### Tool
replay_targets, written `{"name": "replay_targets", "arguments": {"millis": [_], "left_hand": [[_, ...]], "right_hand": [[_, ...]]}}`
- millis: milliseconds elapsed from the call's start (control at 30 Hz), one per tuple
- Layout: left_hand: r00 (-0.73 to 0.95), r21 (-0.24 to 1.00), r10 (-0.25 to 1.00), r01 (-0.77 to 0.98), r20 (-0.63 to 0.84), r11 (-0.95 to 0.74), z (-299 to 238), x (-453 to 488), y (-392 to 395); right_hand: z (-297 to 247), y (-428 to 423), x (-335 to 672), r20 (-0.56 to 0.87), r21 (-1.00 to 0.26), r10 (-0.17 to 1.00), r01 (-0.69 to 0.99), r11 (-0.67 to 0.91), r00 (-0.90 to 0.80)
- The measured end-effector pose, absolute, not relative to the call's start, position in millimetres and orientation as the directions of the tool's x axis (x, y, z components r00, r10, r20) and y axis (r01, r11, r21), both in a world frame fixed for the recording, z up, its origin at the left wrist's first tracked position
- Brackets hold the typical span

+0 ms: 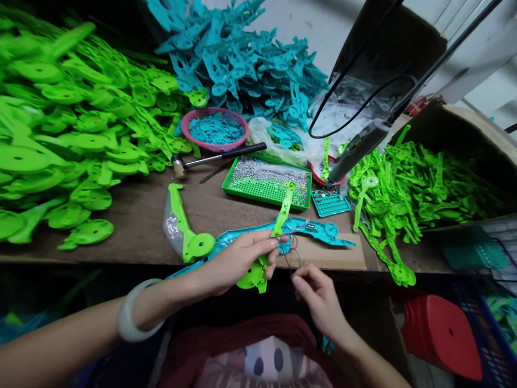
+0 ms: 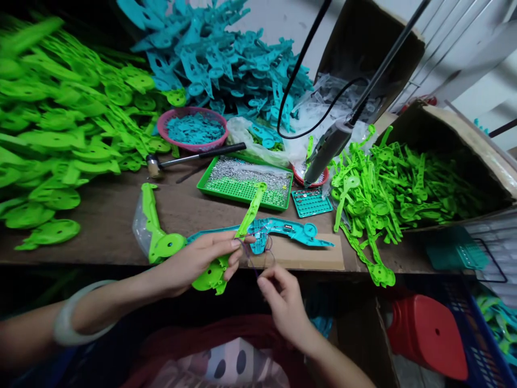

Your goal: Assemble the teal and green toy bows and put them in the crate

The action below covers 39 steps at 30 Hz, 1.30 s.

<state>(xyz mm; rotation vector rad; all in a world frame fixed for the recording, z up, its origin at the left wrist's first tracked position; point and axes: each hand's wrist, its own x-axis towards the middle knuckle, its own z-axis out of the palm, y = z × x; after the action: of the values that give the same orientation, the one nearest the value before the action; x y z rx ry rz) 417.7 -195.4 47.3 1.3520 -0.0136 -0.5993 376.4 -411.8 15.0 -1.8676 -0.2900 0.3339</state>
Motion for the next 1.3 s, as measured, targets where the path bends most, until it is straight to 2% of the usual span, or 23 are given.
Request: {"name": "replay_targets", "arguments": {"millis": [33,100,167,200,233,300,367,567,633,700,767,867,933,967,1033,1067,1133,1200,1233,1300], "left_hand": [[0.846,0.93,-0.436,0.363,-0.307,0.05,48,417,-195],[0.853,0.964,-0.451,0.255,-0.262,-0.076,51,415,-196],[0.872,0.963,-0.442,0.107,-0.211,-0.248,54,413,-197],[0.879,0.947,-0.439,0.04,-0.185,-0.32,56,413,-199],[0.883,0.929,-0.441,-0.012,-0.164,-0.37,58,413,-200],[0.876,0.913,-0.461,-0.061,-0.145,-0.403,62,414,-203],[0.869,0.92,-0.472,-0.051,-0.151,-0.389,66,415,-205],[0.87,0.91,-0.463,-0.046,-0.167,-0.413,68,420,-206],[0.916,0.879,-0.394,-0.122,-0.08,-0.461,61,423,-207],[0.949,0.831,-0.31,-0.213,0.053,-0.513,52,427,-208],[0.95,0.779,-0.261,-0.292,0.171,-0.554,45,430,-207],[0.93,0.713,-0.25,-0.367,0.269,-0.597,40,434,-203],[0.924,0.697,-0.256,-0.382,0.283,-0.607,41,435,-201],[0.926,0.697,-0.255,-0.378,0.279,-0.609,41,435,-200],[0.936,0.701,-0.252,-0.352,0.247,-0.62,42,436,-199],[0.941,0.706,-0.255,-0.336,0.223,-0.623,43,436,-200],[0.942,0.734,-0.288,-0.319,0.174,-0.599,44,437,-201],[0.926,0.791,-0.346,-0.324,0.152,-0.52,47,436,-204],[0.916,0.82,-0.373,-0.323,0.147,-0.472,50,435,-205],[0.909,0.864,-0.401,-0.287,0.111,-0.413,56,433,-207]], "right_hand": [[12,-412,373,-0.038,-0.939,0.375,0.095,-0.33,0.926],[15,-416,374,0.172,-0.859,0.334,0.307,-0.409,0.927],[29,-422,385,0.454,-0.677,0.265,0.523,-0.518,0.851],[39,-425,394,0.564,-0.556,0.287,0.613,-0.562,0.775],[50,-427,404,0.621,-0.43,0.37,0.695,-0.576,0.691],[72,-429,425,0.575,-0.234,0.618,0.831,-0.505,0.537],[89,-429,444,0.468,-0.162,0.763,0.892,-0.422,0.446],[119,-427,467,0.328,-0.28,0.841,0.895,-0.348,0.43],[118,-420,458,0.316,-0.257,0.827,0.881,-0.397,0.465],[109,-411,444,0.282,-0.296,0.789,0.832,-0.47,0.546],[93,-402,431,0.198,-0.459,0.728,0.718,-0.523,0.656],[69,-395,424,0.024,-0.716,0.611,0.44,-0.542,0.791],[62,-396,425,-0.004,-0.793,0.571,0.345,-0.502,0.821],[62,-397,426,0.017,-0.806,0.576,0.352,-0.476,0.817],[69,-399,427,0.113,-0.772,0.605,0.453,-0.446,0.788],[75,-400,428,0.18,-0.714,0.622,0.536,-0.451,0.762],[88,-401,431,0.321,-0.512,0.659,0.71,-0.484,0.68],[101,-401,438,0.416,-0.298,0.698,0.812,-0.501,0.583],[106,-401,442,0.44,-0.248,0.708,0.832,-0.496,0.553],[111,-401,450,0.472,-0.3,0.679,0.827,-0.475,0.562]]}}
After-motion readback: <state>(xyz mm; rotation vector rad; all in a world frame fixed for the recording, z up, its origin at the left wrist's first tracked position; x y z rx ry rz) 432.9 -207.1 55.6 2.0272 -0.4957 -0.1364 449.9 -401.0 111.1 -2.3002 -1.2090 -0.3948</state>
